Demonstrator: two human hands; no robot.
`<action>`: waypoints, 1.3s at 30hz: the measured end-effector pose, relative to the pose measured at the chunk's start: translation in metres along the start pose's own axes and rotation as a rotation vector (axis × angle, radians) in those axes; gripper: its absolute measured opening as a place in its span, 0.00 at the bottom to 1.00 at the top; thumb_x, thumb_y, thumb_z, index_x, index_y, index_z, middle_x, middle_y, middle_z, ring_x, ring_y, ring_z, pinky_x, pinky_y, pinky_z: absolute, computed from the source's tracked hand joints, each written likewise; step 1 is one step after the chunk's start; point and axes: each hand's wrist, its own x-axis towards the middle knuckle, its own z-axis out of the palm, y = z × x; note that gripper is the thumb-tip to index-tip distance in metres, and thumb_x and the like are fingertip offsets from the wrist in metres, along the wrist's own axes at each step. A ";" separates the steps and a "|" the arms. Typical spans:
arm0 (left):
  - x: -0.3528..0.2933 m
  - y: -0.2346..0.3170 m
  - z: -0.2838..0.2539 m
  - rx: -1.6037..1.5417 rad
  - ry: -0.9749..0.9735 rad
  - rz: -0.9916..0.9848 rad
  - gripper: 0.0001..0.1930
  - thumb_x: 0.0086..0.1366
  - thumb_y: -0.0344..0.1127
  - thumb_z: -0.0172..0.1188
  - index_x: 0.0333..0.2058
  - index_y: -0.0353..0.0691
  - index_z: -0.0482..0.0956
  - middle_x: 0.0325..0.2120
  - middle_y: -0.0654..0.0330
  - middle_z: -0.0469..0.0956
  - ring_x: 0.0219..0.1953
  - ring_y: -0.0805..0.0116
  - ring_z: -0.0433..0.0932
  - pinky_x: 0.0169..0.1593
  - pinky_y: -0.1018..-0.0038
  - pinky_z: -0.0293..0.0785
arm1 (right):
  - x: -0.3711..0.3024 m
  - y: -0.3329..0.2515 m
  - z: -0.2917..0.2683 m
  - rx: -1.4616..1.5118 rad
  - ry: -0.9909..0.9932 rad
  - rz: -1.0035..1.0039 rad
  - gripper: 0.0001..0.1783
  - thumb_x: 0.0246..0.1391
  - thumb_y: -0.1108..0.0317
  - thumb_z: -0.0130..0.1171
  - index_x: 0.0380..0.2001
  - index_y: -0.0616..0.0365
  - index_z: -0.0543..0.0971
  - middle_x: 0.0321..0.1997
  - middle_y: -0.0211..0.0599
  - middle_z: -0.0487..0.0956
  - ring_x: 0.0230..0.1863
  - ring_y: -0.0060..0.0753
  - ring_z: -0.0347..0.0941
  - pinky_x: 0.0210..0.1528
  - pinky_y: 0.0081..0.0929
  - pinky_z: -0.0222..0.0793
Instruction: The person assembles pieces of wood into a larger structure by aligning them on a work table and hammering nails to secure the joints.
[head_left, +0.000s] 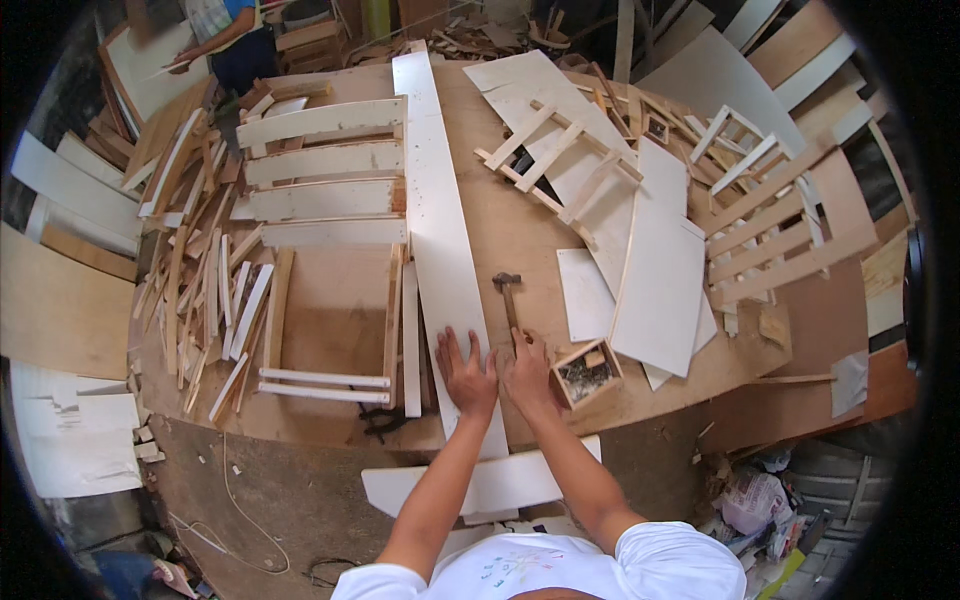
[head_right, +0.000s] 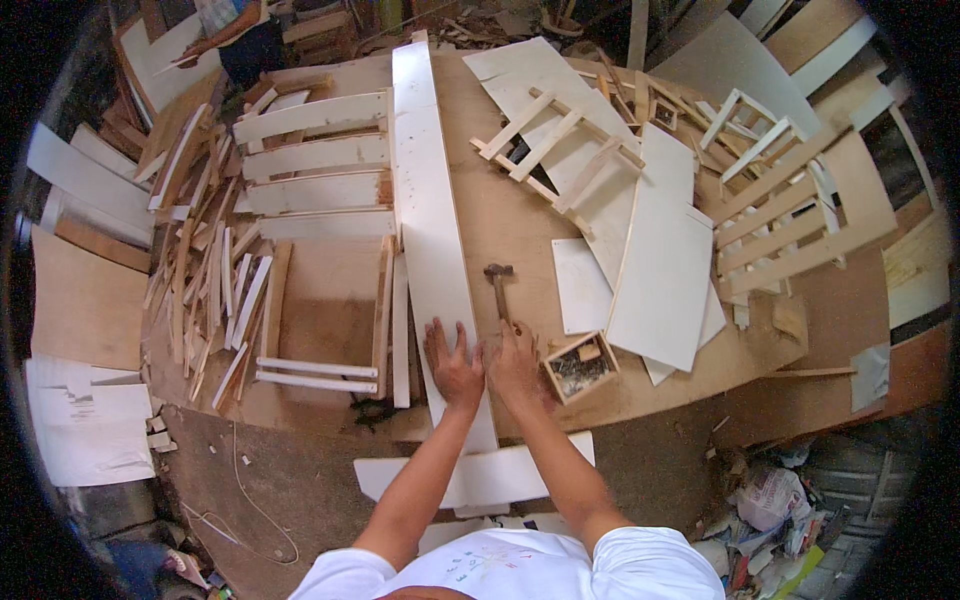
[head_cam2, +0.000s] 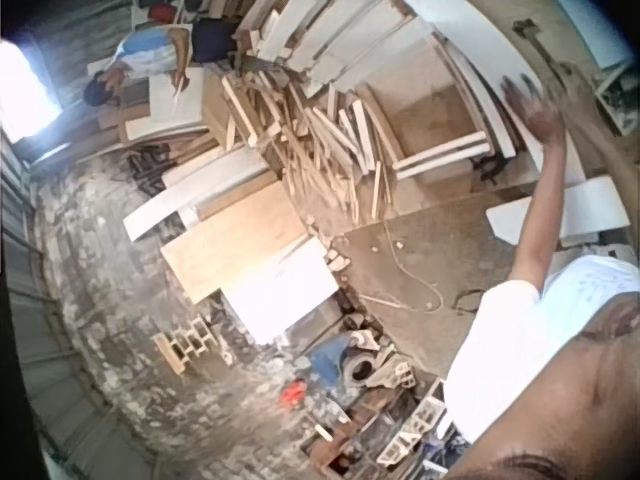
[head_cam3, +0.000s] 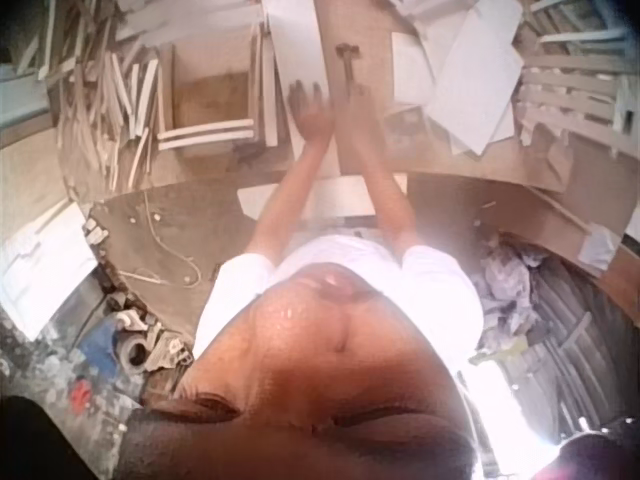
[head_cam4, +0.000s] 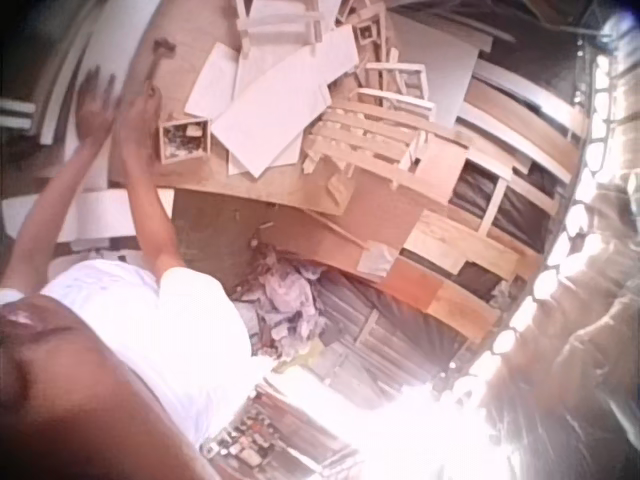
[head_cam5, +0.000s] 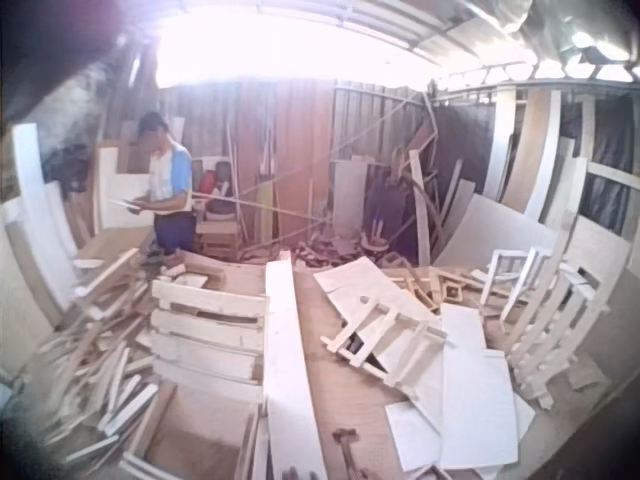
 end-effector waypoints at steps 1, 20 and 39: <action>-0.002 -0.006 0.000 -0.028 -0.003 0.008 0.29 0.60 0.43 0.68 0.60 0.42 0.78 0.72 0.45 0.55 0.73 0.43 0.53 0.73 0.52 0.50 | -0.020 -0.011 -0.011 0.012 -0.024 -0.015 0.27 0.55 0.73 0.59 0.60 0.62 0.72 0.56 0.59 0.71 0.56 0.61 0.70 0.59 0.48 0.67; -0.136 -0.109 -0.225 -0.476 -0.302 -0.263 0.13 0.66 0.34 0.66 0.47 0.37 0.85 0.35 0.52 0.87 0.36 0.67 0.88 0.41 0.71 0.81 | -0.212 -0.058 -0.050 0.271 0.041 0.000 0.19 0.57 0.71 0.59 0.53 0.61 0.76 0.50 0.53 0.78 0.55 0.58 0.73 0.59 0.44 0.69; -0.218 -0.145 -0.162 -0.166 -0.038 -0.958 0.47 0.52 0.47 0.79 0.66 0.41 0.62 0.55 0.47 0.73 0.60 0.49 0.71 0.62 0.49 0.67 | 0.064 0.032 0.049 -0.129 -0.087 0.174 0.19 0.66 0.62 0.53 0.54 0.64 0.69 0.53 0.59 0.74 0.52 0.66 0.73 0.54 0.53 0.71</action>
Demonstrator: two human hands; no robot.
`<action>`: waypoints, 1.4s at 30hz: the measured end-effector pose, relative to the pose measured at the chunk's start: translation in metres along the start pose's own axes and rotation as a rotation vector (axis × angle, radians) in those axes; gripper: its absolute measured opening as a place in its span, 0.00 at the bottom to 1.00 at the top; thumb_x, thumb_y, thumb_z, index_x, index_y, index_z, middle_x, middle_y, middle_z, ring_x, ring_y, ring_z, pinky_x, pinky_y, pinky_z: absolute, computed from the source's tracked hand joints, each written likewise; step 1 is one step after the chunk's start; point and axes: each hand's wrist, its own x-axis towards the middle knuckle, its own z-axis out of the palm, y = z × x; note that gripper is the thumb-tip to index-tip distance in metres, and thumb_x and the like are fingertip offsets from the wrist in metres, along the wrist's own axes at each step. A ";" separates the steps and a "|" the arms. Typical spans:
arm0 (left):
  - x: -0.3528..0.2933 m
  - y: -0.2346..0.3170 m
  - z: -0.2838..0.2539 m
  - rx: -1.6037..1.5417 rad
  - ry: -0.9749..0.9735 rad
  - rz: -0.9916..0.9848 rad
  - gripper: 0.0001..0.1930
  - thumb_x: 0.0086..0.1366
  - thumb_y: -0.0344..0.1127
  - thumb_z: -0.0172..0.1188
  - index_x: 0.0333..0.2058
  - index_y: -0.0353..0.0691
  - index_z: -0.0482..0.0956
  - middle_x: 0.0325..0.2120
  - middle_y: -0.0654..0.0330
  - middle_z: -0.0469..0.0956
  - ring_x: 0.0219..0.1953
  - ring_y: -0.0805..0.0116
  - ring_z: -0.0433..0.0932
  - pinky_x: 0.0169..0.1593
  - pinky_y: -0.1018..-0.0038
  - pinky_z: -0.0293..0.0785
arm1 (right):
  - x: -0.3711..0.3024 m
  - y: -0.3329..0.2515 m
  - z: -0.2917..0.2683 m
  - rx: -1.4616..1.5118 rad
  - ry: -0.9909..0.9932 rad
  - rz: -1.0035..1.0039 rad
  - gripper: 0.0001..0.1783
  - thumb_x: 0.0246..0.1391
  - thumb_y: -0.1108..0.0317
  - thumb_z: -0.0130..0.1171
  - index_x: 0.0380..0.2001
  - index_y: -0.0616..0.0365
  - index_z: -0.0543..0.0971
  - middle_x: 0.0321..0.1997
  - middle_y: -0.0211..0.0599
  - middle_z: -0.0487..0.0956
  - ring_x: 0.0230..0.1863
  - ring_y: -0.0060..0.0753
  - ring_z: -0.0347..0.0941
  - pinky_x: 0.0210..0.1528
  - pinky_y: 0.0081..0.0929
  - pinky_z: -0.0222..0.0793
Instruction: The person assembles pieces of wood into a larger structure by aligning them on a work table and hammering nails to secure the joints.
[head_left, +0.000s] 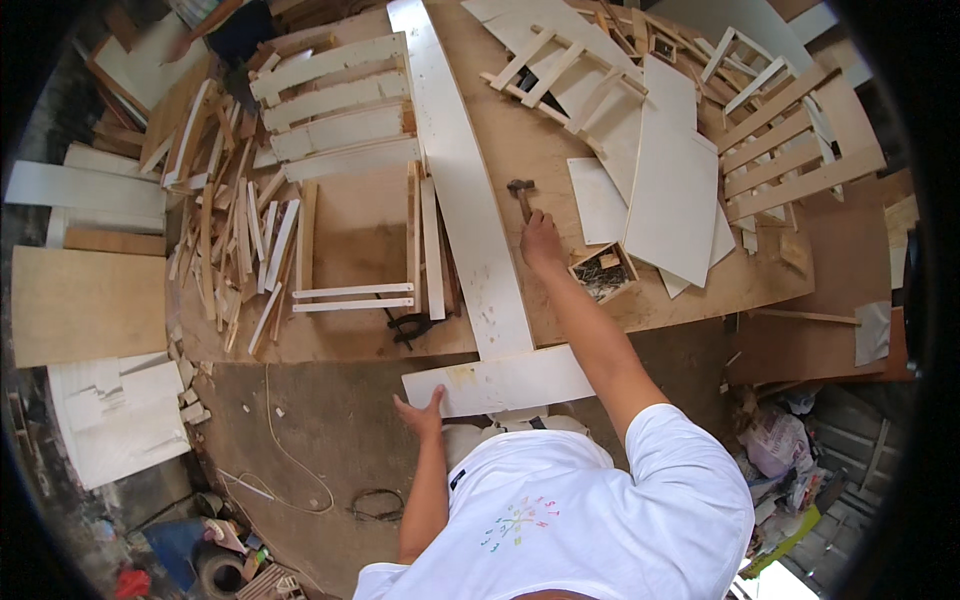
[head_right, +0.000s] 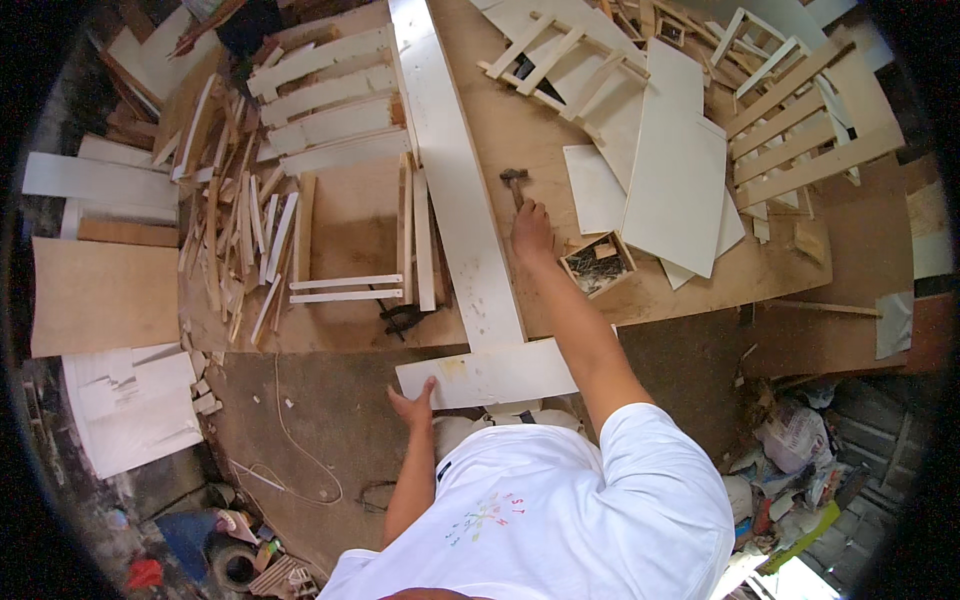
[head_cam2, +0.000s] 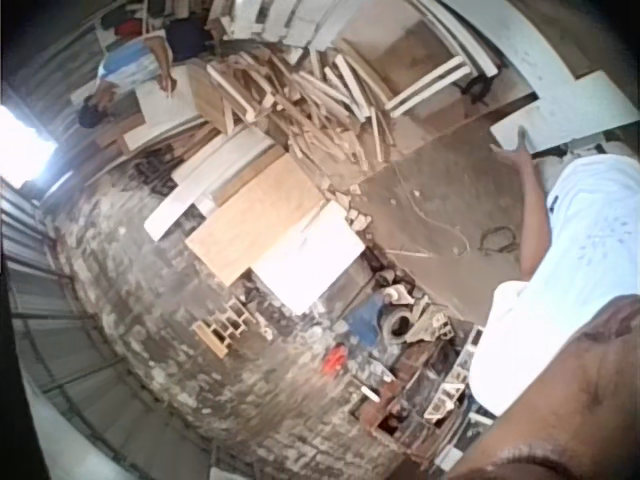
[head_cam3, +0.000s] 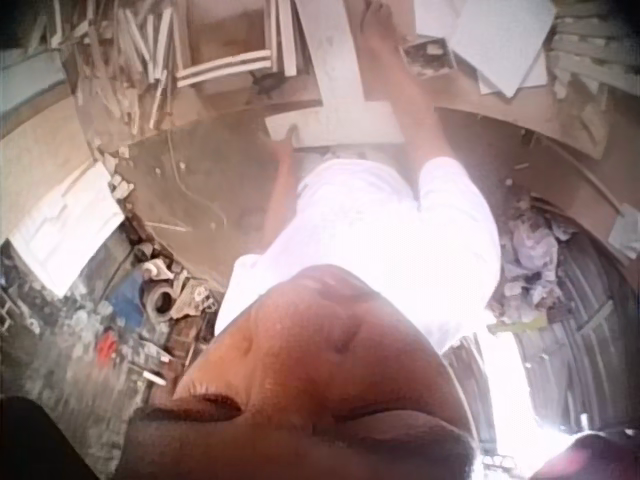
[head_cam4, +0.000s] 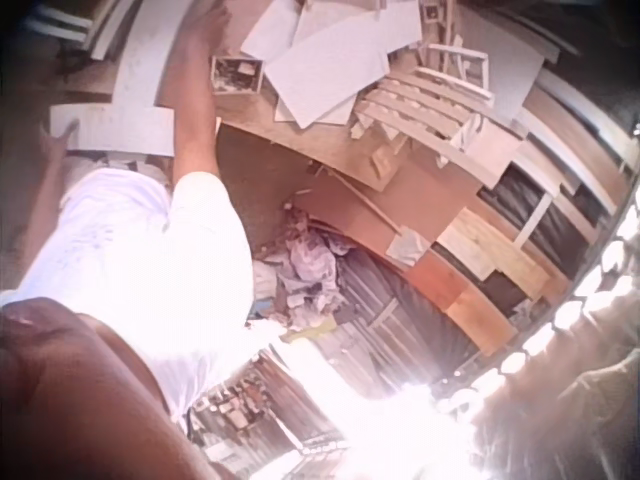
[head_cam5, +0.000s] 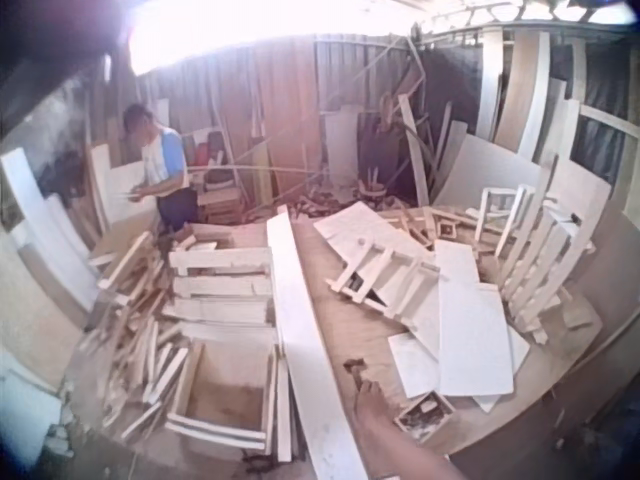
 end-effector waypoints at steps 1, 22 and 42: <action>0.006 -0.015 0.001 -0.296 -0.158 -0.208 0.48 0.53 0.45 0.79 0.67 0.41 0.60 0.56 0.49 0.73 0.59 0.50 0.72 0.62 0.49 0.68 | 0.003 0.007 0.001 -0.018 0.000 -0.006 0.18 0.68 0.62 0.51 0.52 0.64 0.69 0.52 0.58 0.75 0.50 0.65 0.74 0.52 0.53 0.72; -0.037 0.012 -0.041 -0.500 -0.195 -0.023 0.30 0.60 0.39 0.74 0.55 0.32 0.68 0.50 0.50 0.77 0.52 0.61 0.75 0.58 0.66 0.70 | -0.166 -0.023 -0.050 0.331 -0.133 -0.285 0.15 0.69 0.59 0.50 0.38 0.63 0.68 0.23 0.63 0.76 0.28 0.74 0.74 0.27 0.63 0.65; -0.007 -0.017 -0.032 -0.573 -0.388 -0.276 0.22 0.61 0.38 0.73 0.50 0.37 0.77 0.41 0.61 0.81 0.38 0.70 0.79 0.36 0.72 0.75 | -0.174 0.020 -0.050 0.185 -0.036 0.195 0.24 0.67 0.60 0.52 0.58 0.66 0.70 0.57 0.63 0.73 0.61 0.63 0.67 0.63 0.52 0.61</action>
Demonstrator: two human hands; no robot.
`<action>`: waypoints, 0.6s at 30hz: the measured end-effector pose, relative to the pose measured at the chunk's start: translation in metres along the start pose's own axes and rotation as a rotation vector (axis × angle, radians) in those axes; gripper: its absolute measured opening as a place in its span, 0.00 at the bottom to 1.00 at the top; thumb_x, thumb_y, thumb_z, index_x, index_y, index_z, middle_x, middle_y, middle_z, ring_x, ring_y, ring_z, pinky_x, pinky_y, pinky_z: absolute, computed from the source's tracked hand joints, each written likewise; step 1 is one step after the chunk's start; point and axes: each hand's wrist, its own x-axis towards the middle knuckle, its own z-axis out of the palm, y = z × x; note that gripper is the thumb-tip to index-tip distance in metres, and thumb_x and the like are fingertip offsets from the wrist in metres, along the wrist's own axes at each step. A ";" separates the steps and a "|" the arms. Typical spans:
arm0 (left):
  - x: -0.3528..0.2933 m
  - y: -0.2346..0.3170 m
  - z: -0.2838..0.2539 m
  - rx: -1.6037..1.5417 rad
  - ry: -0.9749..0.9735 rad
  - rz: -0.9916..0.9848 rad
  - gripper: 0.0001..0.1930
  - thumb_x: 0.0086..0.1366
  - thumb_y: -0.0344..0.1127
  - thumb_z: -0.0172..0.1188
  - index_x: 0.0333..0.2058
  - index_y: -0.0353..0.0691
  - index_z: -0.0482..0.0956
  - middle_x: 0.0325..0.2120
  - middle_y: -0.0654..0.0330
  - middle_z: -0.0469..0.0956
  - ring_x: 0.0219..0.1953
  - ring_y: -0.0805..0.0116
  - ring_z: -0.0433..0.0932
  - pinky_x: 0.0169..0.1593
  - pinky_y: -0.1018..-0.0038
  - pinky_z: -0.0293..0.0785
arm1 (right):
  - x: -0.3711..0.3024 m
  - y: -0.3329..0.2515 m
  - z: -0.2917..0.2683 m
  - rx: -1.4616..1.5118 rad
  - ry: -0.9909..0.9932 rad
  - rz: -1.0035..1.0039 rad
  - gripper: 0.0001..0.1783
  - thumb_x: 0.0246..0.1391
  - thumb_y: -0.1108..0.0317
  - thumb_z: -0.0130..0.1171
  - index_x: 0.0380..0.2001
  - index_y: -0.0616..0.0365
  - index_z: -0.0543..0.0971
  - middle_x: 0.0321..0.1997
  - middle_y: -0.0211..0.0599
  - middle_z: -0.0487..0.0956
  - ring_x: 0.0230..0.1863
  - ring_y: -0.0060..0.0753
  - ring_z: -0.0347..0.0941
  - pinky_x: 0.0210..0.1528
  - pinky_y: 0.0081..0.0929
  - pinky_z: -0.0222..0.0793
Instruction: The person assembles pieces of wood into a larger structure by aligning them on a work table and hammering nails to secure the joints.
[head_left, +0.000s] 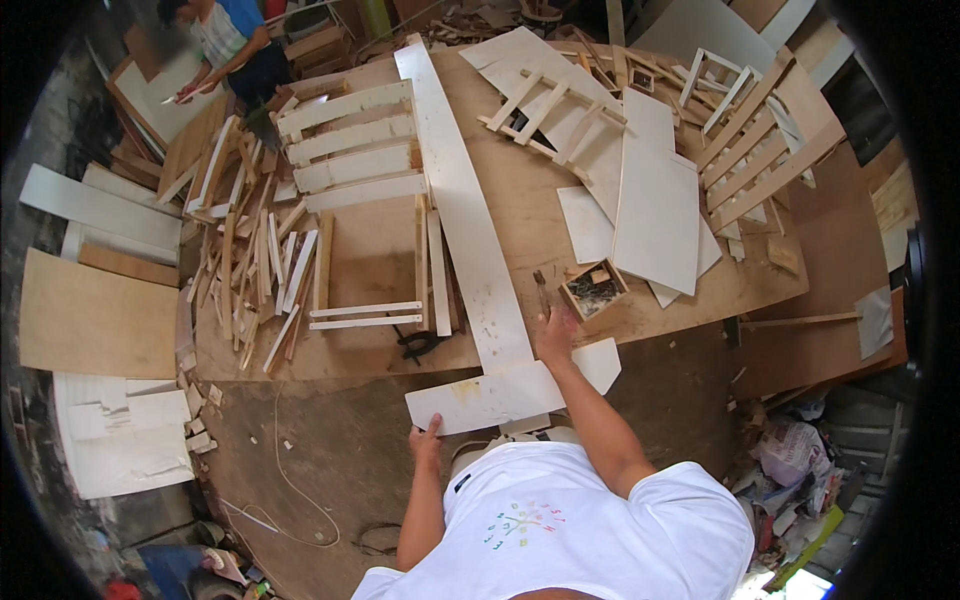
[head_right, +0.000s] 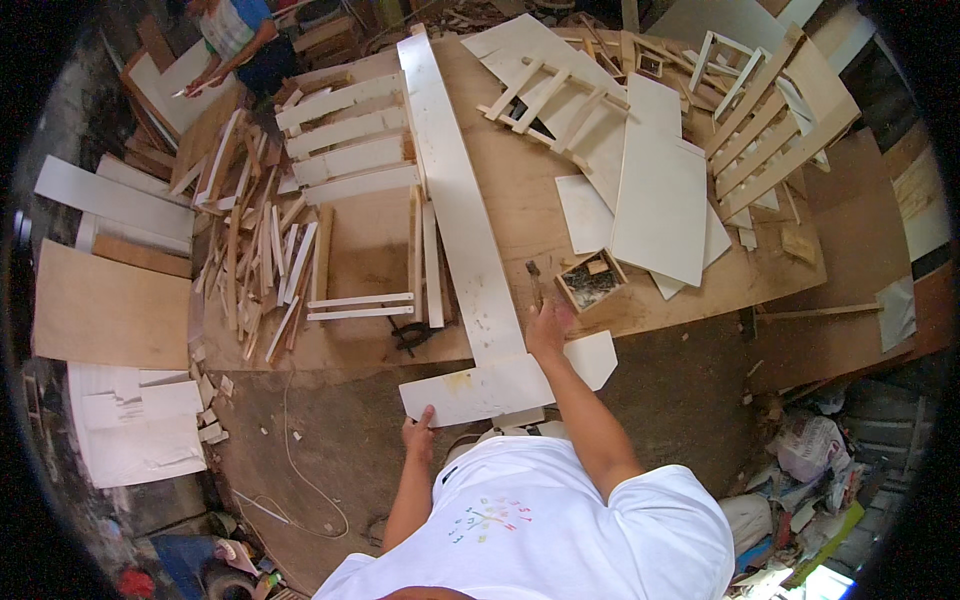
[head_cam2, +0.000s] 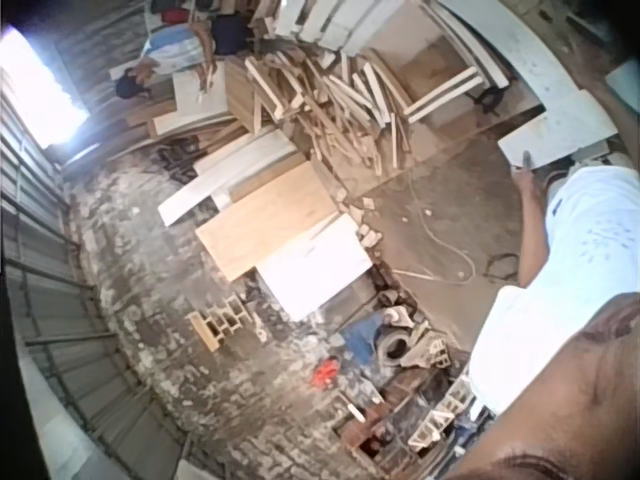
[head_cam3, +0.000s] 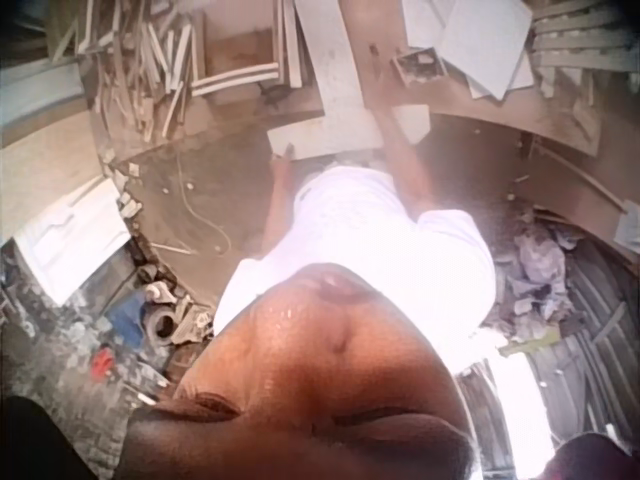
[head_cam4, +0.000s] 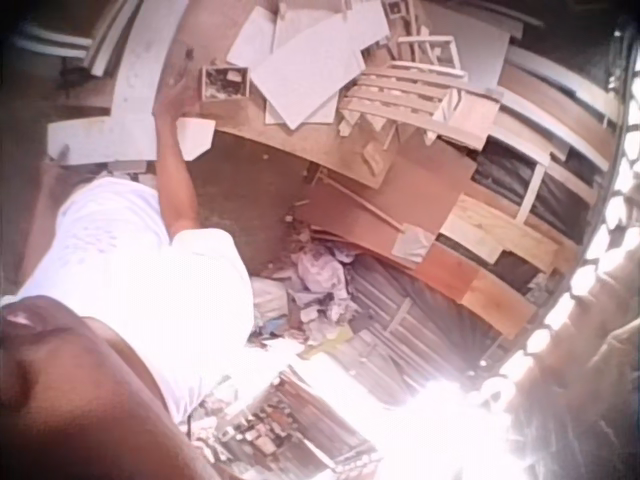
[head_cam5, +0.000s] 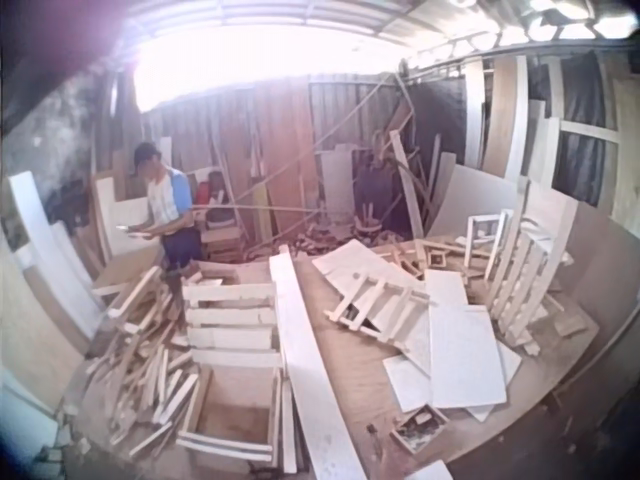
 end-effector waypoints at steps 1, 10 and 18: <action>0.002 0.002 -0.001 0.006 -0.018 -0.025 0.24 0.60 0.38 0.74 0.51 0.37 0.76 0.42 0.61 0.81 0.39 0.69 0.79 0.38 0.71 0.75 | 0.001 0.004 0.002 0.049 0.024 -0.005 0.25 0.66 0.61 0.54 0.60 0.65 0.69 0.59 0.62 0.72 0.62 0.62 0.66 0.64 0.52 0.60; 0.023 0.015 0.001 0.638 0.387 0.606 0.32 0.58 0.38 0.73 0.58 0.35 0.70 0.60 0.45 0.69 0.62 0.48 0.67 0.65 0.55 0.63 | -0.019 -0.014 -0.001 -0.005 0.151 -0.268 0.30 0.57 0.67 0.62 0.63 0.59 0.68 0.59 0.52 0.72 0.67 0.55 0.62 0.67 0.49 0.59; 0.051 0.179 0.105 1.098 0.108 1.319 0.35 0.56 0.47 0.73 0.58 0.37 0.72 0.59 0.47 0.69 0.65 0.45 0.63 0.70 0.51 0.56 | -0.064 -0.037 -0.030 -0.148 0.006 -0.413 0.33 0.53 0.60 0.66 0.63 0.54 0.70 0.56 0.46 0.74 0.55 0.55 0.73 0.55 0.50 0.68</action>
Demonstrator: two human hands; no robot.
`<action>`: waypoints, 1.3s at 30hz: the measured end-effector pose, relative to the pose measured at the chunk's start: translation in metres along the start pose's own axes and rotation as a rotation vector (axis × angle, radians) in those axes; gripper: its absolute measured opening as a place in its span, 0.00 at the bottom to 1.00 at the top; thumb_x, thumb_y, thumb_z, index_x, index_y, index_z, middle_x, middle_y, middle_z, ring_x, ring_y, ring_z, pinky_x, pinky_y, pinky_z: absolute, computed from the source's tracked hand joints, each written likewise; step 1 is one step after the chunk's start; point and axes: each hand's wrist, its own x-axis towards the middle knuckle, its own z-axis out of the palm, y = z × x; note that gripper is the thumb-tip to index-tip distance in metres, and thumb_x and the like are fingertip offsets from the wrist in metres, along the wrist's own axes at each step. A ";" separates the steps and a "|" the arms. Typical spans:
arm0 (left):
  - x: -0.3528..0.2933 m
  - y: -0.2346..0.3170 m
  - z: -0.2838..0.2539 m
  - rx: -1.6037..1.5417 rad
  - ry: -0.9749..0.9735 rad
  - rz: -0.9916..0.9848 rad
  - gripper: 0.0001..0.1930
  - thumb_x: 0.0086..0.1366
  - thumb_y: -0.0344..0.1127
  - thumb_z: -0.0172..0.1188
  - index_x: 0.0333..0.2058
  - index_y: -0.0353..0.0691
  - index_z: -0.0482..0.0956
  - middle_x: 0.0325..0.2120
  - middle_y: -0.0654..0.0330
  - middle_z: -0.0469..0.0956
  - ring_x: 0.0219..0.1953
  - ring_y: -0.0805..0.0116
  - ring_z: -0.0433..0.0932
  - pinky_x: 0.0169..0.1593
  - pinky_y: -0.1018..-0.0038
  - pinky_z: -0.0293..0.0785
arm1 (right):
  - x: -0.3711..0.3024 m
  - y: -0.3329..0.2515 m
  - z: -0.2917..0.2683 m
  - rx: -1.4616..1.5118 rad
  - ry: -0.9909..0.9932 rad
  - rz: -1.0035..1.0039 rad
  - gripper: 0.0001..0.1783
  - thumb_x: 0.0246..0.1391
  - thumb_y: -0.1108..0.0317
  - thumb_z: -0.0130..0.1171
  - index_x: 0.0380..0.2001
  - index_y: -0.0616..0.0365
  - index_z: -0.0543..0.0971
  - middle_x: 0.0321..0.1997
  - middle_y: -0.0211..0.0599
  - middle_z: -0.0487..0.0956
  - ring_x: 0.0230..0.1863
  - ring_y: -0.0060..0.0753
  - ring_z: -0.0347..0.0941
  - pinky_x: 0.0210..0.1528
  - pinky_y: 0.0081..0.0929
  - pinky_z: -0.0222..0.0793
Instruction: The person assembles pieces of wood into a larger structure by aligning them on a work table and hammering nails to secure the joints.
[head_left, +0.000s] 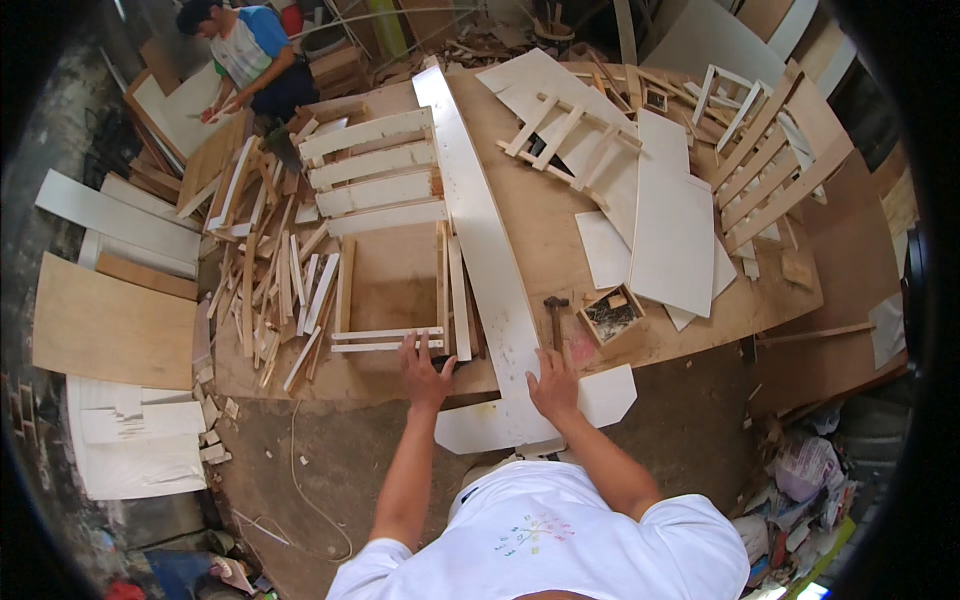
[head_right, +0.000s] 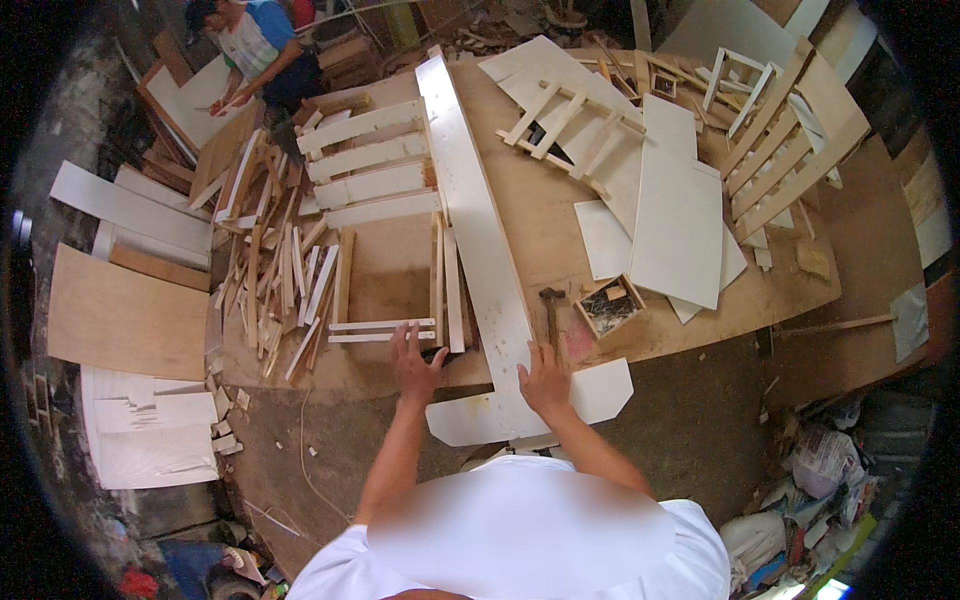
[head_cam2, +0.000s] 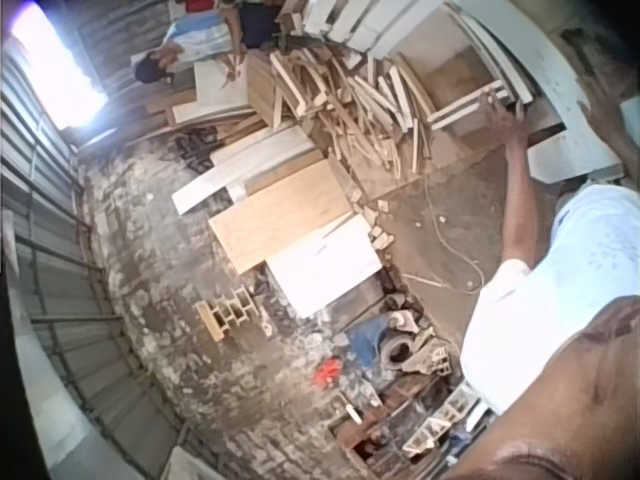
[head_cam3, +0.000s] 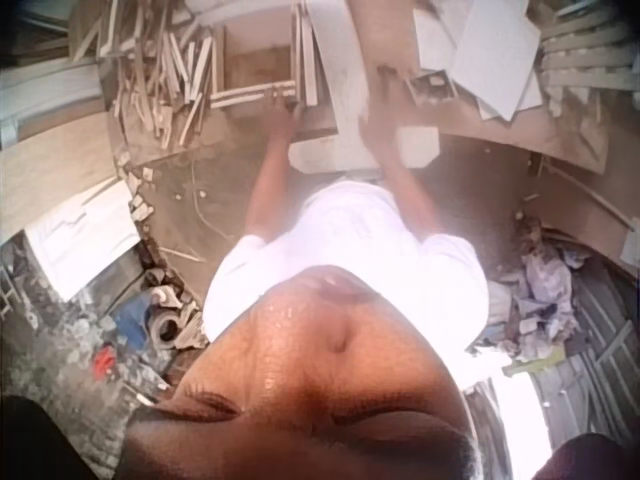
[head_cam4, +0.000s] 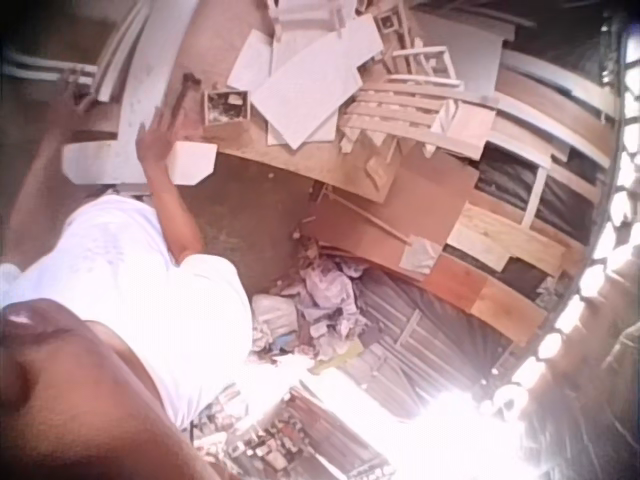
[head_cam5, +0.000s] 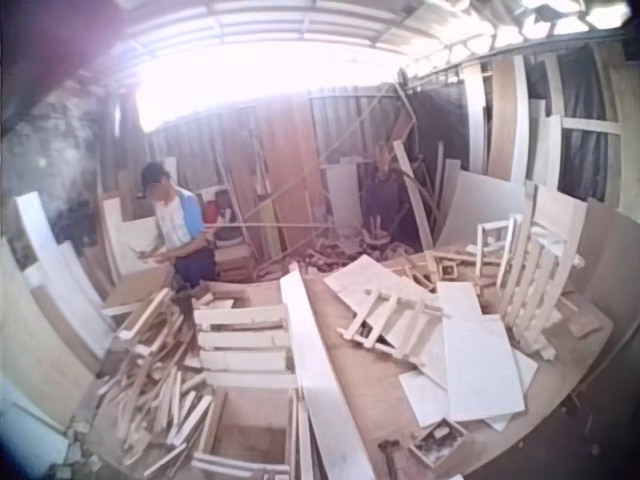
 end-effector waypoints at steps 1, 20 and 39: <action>0.013 -0.009 0.001 0.062 -0.013 0.063 0.35 0.56 0.48 0.73 0.58 0.36 0.72 0.59 0.47 0.69 0.65 0.45 0.63 0.71 0.51 0.55 | -0.003 -0.001 0.004 -0.036 -0.005 0.002 0.34 0.54 0.59 0.66 0.63 0.54 0.70 0.55 0.46 0.75 0.54 0.55 0.74 0.54 0.50 0.69; 0.065 -0.116 0.047 0.195 -0.019 0.090 0.25 0.52 0.48 0.71 0.39 0.35 0.74 0.42 0.47 0.71 0.53 0.44 0.68 0.63 0.50 0.59 | -0.007 0.019 0.036 -0.146 0.037 0.182 0.25 0.60 0.50 0.59 0.52 0.57 0.77 0.45 0.48 0.81 0.42 0.58 0.79 0.45 0.51 0.74; -0.169 -0.129 0.010 -1.627 -0.840 -1.224 0.23 0.69 0.47 0.64 0.50 0.31 0.75 0.42 0.55 0.80 0.38 0.68 0.79 0.46 0.68 0.76 | -0.017 0.004 0.059 -0.299 0.119 0.218 0.24 0.65 0.50 0.51 0.42 0.62 0.81 0.43 0.52 0.81 0.48 0.56 0.76 0.59 0.60 0.61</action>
